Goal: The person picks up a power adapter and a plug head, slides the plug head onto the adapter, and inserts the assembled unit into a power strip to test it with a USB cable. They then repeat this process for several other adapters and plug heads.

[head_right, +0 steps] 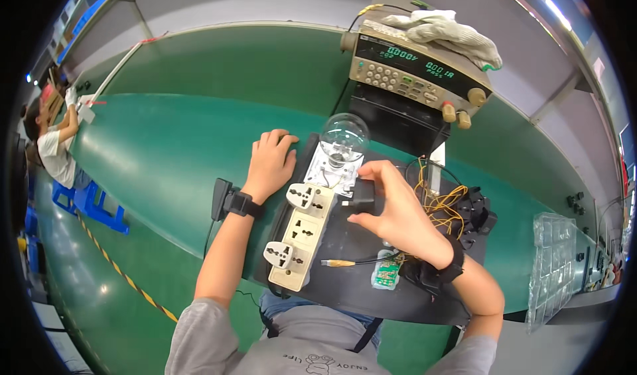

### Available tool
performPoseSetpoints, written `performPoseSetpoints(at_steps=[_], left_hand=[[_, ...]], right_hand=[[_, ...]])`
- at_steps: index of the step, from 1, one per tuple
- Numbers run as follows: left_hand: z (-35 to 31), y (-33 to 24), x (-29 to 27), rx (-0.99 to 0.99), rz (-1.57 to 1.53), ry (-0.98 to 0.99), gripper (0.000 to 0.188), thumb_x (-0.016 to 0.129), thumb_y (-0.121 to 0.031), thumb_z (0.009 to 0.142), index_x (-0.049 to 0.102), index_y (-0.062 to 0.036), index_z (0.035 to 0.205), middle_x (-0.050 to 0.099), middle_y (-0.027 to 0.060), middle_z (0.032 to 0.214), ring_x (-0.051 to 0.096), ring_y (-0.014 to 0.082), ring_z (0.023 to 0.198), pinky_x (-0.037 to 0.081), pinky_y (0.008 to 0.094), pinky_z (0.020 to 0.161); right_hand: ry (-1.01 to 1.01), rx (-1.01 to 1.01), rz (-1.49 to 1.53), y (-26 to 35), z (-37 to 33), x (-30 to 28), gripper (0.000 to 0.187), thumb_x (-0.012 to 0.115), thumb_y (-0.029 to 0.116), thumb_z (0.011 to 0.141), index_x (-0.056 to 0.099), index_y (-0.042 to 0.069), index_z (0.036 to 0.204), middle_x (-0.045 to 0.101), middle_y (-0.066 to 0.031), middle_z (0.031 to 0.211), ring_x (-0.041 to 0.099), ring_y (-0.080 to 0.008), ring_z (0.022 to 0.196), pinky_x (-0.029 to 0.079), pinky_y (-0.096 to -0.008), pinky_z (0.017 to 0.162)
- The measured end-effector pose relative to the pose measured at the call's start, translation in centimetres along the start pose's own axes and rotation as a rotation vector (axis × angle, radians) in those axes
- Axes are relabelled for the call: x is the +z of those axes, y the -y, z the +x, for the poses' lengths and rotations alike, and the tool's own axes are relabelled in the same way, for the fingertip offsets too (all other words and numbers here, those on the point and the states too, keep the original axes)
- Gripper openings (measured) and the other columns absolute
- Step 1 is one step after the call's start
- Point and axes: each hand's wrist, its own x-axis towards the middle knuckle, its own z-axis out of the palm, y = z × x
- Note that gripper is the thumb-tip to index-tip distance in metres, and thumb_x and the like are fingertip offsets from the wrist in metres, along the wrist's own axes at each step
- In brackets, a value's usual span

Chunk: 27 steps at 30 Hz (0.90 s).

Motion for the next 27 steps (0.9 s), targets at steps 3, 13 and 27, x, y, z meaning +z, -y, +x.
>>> performPoseSetpoints(at_steps=[3,13,27], left_hand=[[0.0,-0.1,-0.1,-0.006,-0.003,0.003,0.022,0.059,-0.009,0.077,0.059,-0.0079,0.100,0.054,0.0074,0.104,0.049,0.0268,0.101,0.039,0.0393,0.081],[-0.3,-1.0,-0.8,0.000,0.090,0.152,0.026,0.060,-0.011,0.078,0.060,-0.0052,0.103,0.055,0.0113,0.108,0.050,0.0267,0.103,0.041,0.0390,0.082],[-0.4,-1.3,-1.6,-0.021,0.093,0.258,0.029,0.059,-0.011,0.079,0.059,-0.0057,0.107,0.055,0.0125,0.114,0.050,0.0276,0.107,0.042,0.0396,0.085]], right_hand=[[0.092,-0.171,-0.016,0.7,1.5,1.5,0.064,0.079,0.001,0.064,0.044,0.002,0.118,0.053,-0.0105,0.111,0.054,-0.0218,0.108,0.044,-0.0333,0.094],[0.180,-0.281,-0.462,3.6,2.7,3.4,0.067,0.075,0.012,0.071,0.045,0.001,0.129,0.048,-0.0165,0.111,0.054,-0.0321,0.094,0.045,-0.0362,0.082],[0.318,-0.340,-0.677,4.4,4.0,4.4,0.067,0.072,0.011,0.070,0.041,-0.008,0.127,0.054,-0.0189,0.114,0.053,-0.0337,0.096,0.045,-0.0380,0.084]])
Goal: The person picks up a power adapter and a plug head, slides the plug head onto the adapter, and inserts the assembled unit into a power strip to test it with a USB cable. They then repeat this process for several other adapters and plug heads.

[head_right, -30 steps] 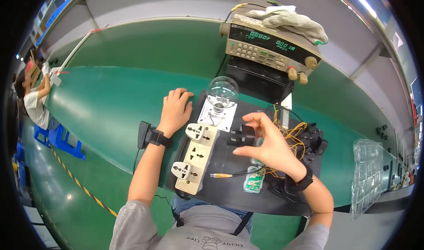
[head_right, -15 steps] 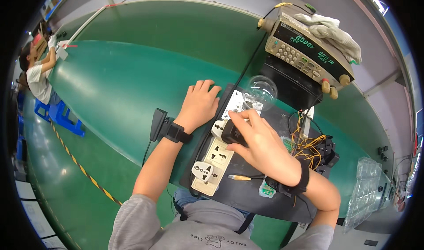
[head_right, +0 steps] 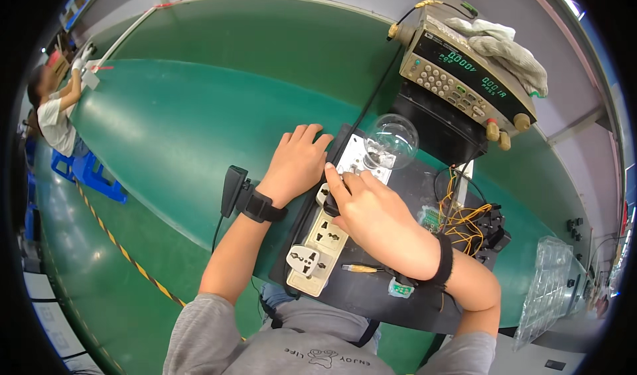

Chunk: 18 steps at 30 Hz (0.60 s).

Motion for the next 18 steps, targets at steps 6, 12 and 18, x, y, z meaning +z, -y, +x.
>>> performPoseSetpoints(at_steps=[6,12,18], left_hand=[[0.3,0.3,-0.1,0.054,-0.021,-0.106,0.026,0.059,-0.011,0.077,0.060,-0.0051,0.102,0.055,0.0120,0.108,0.051,0.0275,0.102,0.042,0.0393,0.081],[0.4,0.2,-1.0,0.016,-0.070,-0.063,0.023,0.058,-0.010,0.080,0.061,-0.0053,0.102,0.058,0.0096,0.104,0.054,0.0260,0.097,0.043,0.0382,0.080],[1.0,-1.1,-2.6,0.096,-0.250,-0.244,0.016,0.056,-0.006,0.081,0.062,-0.0044,0.096,0.061,0.0100,0.090,0.057,0.0252,0.083,0.044,0.0348,0.074]], right_hand=[[-0.085,-0.022,0.210,-1.1,-0.4,0.1,0.068,0.070,0.016,0.074,0.040,-0.003,0.132,0.057,-0.0180,0.114,0.055,-0.0335,0.100,0.043,-0.0377,0.090],[-0.045,0.011,-0.027,-1.3,-6.5,-1.3,0.054,0.076,0.028,0.065,0.057,0.001,0.108,0.060,-0.0124,0.097,0.057,-0.0284,0.089,0.041,-0.0388,0.081],[0.101,-0.045,0.169,-0.4,-8.8,4.1,0.024,0.072,0.023,0.072,0.060,0.008,0.085,0.056,-0.0048,0.074,0.056,-0.0241,0.073,0.040,-0.0337,0.069]])
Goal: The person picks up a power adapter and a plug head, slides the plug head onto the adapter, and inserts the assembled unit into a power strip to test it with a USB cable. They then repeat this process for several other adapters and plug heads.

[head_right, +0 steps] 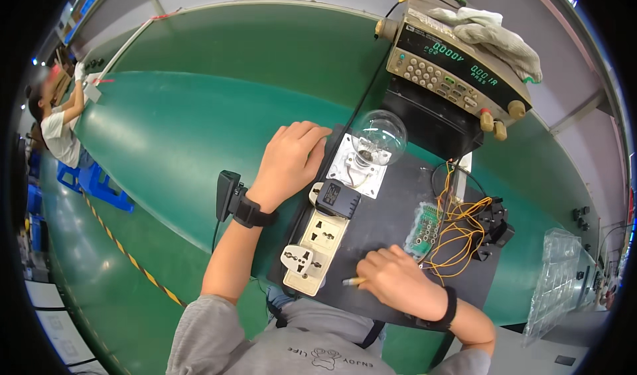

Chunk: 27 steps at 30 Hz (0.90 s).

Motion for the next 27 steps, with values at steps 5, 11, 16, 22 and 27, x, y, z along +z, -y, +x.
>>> performPoseSetpoints(at_steps=[5,11,16,22,27], left_hand=[[0.6,-1.3,-1.4,0.029,-0.436,0.025,0.020,0.060,-0.007,0.082,0.062,-0.0032,0.102,0.063,0.0091,0.093,0.058,0.0224,0.084,0.044,0.0309,0.075],[0.6,-1.4,-3.1,-0.041,-0.881,0.559,0.043,0.073,-0.023,0.076,0.060,-0.0028,0.112,0.061,0.0059,0.105,0.054,0.0146,0.094,0.042,0.0280,0.079],[0.6,-1.6,-3.1,0.022,-0.891,0.730,0.056,0.081,-0.018,0.066,0.058,-0.0035,0.115,0.061,0.0066,0.110,0.056,0.0209,0.105,0.043,0.0328,0.092],[0.8,-1.8,-3.2,-0.006,-0.829,0.761,0.053,0.081,-0.020,0.065,0.061,-0.0067,0.113,0.063,0.0076,0.106,0.059,0.0209,0.099,0.045,0.0319,0.088],[0.8,-1.9,-3.1,-0.023,-0.834,0.762,0.052,0.081,-0.020,0.066,0.062,-0.0072,0.112,0.063,0.0073,0.105,0.059,0.0206,0.098,0.046,0.0315,0.087]], right_hand=[[-0.281,0.268,0.257,-2.1,0.8,-1.0,0.015,0.069,0.011,0.078,0.057,0.003,0.081,0.064,-0.0089,0.071,0.062,-0.0241,0.063,0.044,-0.0312,0.062],[-0.533,0.199,0.198,-3.0,2.5,-0.7,0.016,0.069,0.008,0.079,0.061,0.001,0.090,0.066,-0.0097,0.075,0.062,-0.0225,0.064,0.043,-0.0307,0.060],[-0.617,0.162,0.186,-3.0,2.3,-0.3,0.015,0.068,0.008,0.079,0.062,0.000,0.091,0.066,-0.0113,0.077,0.060,-0.0245,0.063,0.043,-0.0313,0.060],[-0.675,0.188,0.245,-2.4,1.9,-0.2,0.015,0.066,0.006,0.081,0.061,-0.003,0.093,0.065,-0.0134,0.080,0.061,-0.0228,0.062,0.046,-0.0296,0.056],[-0.667,0.176,0.250,-2.5,1.9,-0.3,0.014,0.065,0.004,0.082,0.061,-0.003,0.093,0.064,-0.0130,0.078,0.060,-0.0215,0.061,0.046,-0.0284,0.055]])
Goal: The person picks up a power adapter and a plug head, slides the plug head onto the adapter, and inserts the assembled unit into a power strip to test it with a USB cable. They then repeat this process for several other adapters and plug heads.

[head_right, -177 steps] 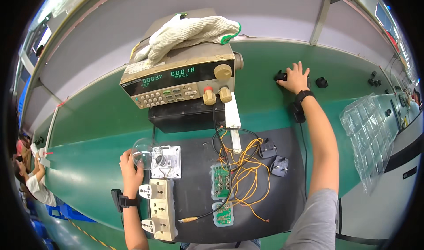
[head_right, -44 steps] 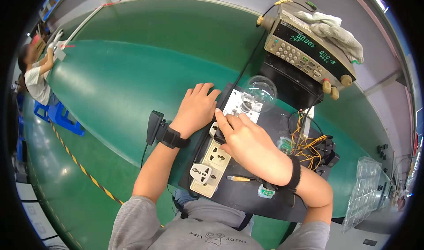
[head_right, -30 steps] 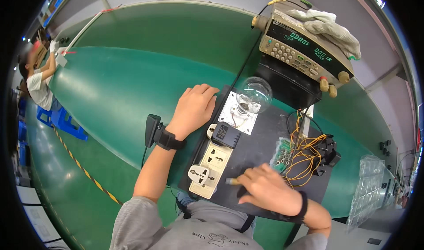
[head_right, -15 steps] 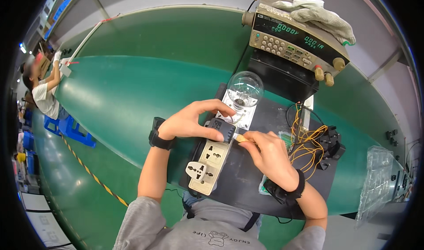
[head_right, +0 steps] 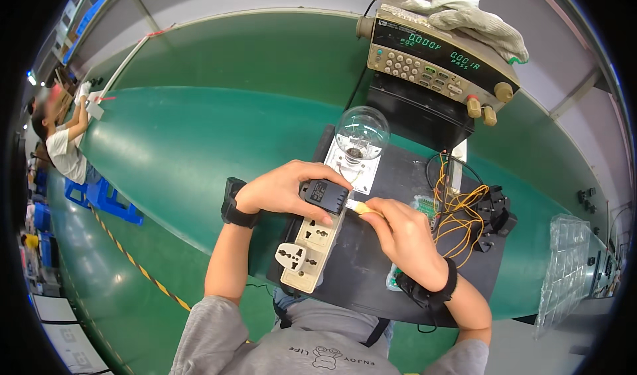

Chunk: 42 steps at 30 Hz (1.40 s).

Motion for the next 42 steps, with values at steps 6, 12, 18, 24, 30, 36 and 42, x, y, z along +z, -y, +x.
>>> performPoseSetpoints(at_steps=[6,12,18,24,30,36,42], left_hand=[[-0.1,-0.1,0.0,-0.029,-0.011,0.007,0.052,0.081,-0.020,0.066,0.062,-0.0079,0.112,0.063,0.0073,0.105,0.059,0.0202,0.098,0.046,0.0309,0.087],[-0.1,0.0,0.0,-0.020,-0.004,0.003,0.052,0.081,-0.020,0.066,0.062,-0.0077,0.112,0.064,0.0072,0.104,0.060,0.0198,0.097,0.046,0.0304,0.086],[0.0,-0.1,0.0,-0.011,-0.001,-0.006,0.051,0.081,-0.020,0.065,0.062,-0.0071,0.111,0.064,0.0071,0.102,0.060,0.0188,0.095,0.046,0.0299,0.084],[0.1,-0.2,0.1,-0.038,-0.023,0.020,0.053,0.081,-0.018,0.065,0.061,-0.0066,0.114,0.064,0.0058,0.105,0.059,0.0167,0.097,0.046,0.0290,0.086],[-0.3,-0.3,-0.6,0.018,-0.151,-0.016,0.050,0.077,-0.017,0.070,0.059,-0.0031,0.115,0.061,0.0066,0.111,0.056,0.0163,0.102,0.044,0.0302,0.089],[-0.4,0.3,-0.7,-0.013,-0.210,-0.229,0.033,0.063,-0.020,0.085,0.060,0.0001,0.111,0.062,0.0073,0.106,0.057,0.0153,0.099,0.044,0.0285,0.089],[0.2,1.8,-0.8,-0.107,-0.276,-0.599,0.024,0.055,-0.019,0.093,0.063,0.0036,0.099,0.065,0.0065,0.095,0.058,0.0115,0.090,0.045,0.0265,0.085]], right_hand=[[-0.025,-0.056,-0.047,0.7,-0.3,0.0,0.013,0.065,0.004,0.081,0.061,-0.004,0.092,0.062,-0.0136,0.075,0.058,-0.0235,0.058,0.044,-0.0299,0.053],[-0.028,-0.057,-0.002,0.4,0.4,0.4,0.013,0.065,0.004,0.081,0.061,-0.003,0.091,0.062,-0.0136,0.075,0.058,-0.0240,0.058,0.044,-0.0299,0.053],[-0.013,-0.094,-0.048,0.7,0.6,0.5,0.014,0.066,0.005,0.080,0.061,-0.003,0.091,0.062,-0.0139,0.075,0.059,-0.0269,0.061,0.044,-0.0317,0.053],[0.003,-0.062,-0.087,1.3,0.9,0.4,0.017,0.067,0.008,0.079,0.061,-0.003,0.091,0.063,-0.0132,0.079,0.060,-0.0301,0.067,0.046,-0.0336,0.058],[0.058,-0.037,-0.467,0.5,-0.6,-5.8,0.033,0.072,0.018,0.073,0.063,0.002,0.100,0.063,-0.0132,0.106,0.057,-0.0303,0.098,0.043,-0.0368,0.084],[-0.051,0.565,-0.786,-5.9,-5.4,-13.2,0.053,0.070,0.016,0.076,0.052,0.006,0.125,0.049,-0.0198,0.128,0.049,-0.0369,0.114,0.041,-0.0397,0.094],[0.070,0.545,-0.561,-11.4,-7.7,-13.5,0.060,0.070,0.012,0.076,0.046,0.004,0.131,0.045,-0.0253,0.131,0.047,-0.0388,0.117,0.041,-0.0391,0.096]])
